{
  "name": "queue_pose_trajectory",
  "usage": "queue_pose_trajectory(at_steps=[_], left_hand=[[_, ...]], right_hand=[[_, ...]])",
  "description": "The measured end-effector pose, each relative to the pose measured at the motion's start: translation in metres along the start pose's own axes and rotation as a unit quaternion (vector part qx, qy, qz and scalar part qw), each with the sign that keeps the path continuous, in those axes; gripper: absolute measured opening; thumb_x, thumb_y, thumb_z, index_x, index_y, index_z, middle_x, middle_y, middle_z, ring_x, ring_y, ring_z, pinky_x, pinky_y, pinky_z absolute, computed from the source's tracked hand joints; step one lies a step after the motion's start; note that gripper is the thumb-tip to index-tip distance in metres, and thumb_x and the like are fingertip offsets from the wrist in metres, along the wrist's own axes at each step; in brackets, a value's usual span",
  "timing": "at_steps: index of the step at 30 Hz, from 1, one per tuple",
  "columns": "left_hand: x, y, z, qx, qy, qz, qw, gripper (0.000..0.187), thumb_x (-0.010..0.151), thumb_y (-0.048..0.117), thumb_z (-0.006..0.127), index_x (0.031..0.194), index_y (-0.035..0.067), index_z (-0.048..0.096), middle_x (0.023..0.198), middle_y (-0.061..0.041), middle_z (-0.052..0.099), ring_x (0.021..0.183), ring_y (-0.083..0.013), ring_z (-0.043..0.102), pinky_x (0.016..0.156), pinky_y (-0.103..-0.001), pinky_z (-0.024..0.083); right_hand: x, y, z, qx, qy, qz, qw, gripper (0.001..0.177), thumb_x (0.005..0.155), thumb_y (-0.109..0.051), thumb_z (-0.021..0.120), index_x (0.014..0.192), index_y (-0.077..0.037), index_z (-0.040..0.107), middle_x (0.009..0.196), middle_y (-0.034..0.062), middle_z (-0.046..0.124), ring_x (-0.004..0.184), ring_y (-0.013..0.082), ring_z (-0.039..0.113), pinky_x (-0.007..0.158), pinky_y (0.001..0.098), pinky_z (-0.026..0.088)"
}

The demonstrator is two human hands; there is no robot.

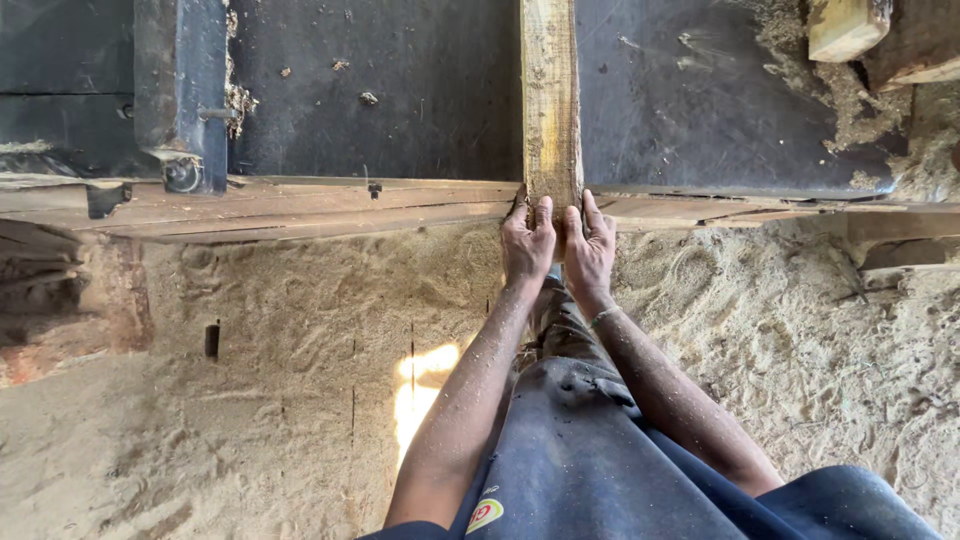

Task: The person feeds multiple small branches and logs into a vertical bandsaw, guiding them with both hands to cut them into shorter pieces. The cut pieces fall away from the blade as the person continues processing the wood.

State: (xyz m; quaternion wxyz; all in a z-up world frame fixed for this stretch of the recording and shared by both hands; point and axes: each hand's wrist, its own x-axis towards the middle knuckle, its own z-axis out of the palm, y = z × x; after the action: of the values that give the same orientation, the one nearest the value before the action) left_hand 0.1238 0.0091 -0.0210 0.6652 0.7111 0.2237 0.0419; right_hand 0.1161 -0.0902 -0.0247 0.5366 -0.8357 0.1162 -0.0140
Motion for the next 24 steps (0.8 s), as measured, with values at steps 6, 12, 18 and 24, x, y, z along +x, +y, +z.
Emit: queue_pose_trajectory(at_steps=[6,12,18,24], left_hand=[[0.01,-0.002,0.005,-0.034,0.029,-0.002,0.999,0.048,0.099,0.035,0.06,0.137,0.005,0.064,0.103,-0.013,0.079,0.093,-0.0254,0.077,0.084,-0.039,0.062],[0.042,-0.017,0.016,0.265,0.182,0.179,0.93,0.045,0.092,0.041,0.071,0.118,0.005,0.074,0.107,-0.01,0.06,0.1,-0.0272,0.063,0.09,-0.042,0.054],[0.091,-0.034,0.029,0.259,0.204,0.221,0.918,0.047,0.092,0.044,0.073,0.113,0.001,0.073,0.11,-0.008,0.068,0.101,-0.0227,0.065,0.095,-0.042,0.05],[0.133,-0.026,0.04,0.231,0.2,0.199,0.931,0.036,0.095,0.033,0.066,0.111,0.002,0.074,0.11,-0.009,0.069,0.1,-0.0215,0.066,0.093,-0.04,0.049]], right_hand=[[0.014,-0.005,0.01,-0.2,0.078,-0.06,0.975,0.042,0.104,-0.036,0.063,0.134,-0.007,0.069,0.109,0.0095,0.052,0.1,0.0209,0.051,0.085,0.0391,0.047],[0.038,-0.001,0.022,-0.213,0.098,-0.157,0.959,0.036,0.109,-0.026,0.056,0.129,0.0,0.069,0.113,0.0115,0.055,0.107,0.0266,0.051,0.096,0.0409,0.043],[0.086,0.016,0.039,-0.149,0.096,-0.177,0.968,0.035,0.109,-0.019,0.05,0.13,0.003,0.066,0.116,0.0125,0.053,0.107,0.0249,0.052,0.091,0.0375,0.049],[0.129,0.007,0.052,-0.149,0.099,-0.186,0.966,0.033,0.106,-0.017,0.052,0.126,0.003,0.068,0.112,0.0113,0.055,0.106,0.0241,0.053,0.091,0.0376,0.049]])
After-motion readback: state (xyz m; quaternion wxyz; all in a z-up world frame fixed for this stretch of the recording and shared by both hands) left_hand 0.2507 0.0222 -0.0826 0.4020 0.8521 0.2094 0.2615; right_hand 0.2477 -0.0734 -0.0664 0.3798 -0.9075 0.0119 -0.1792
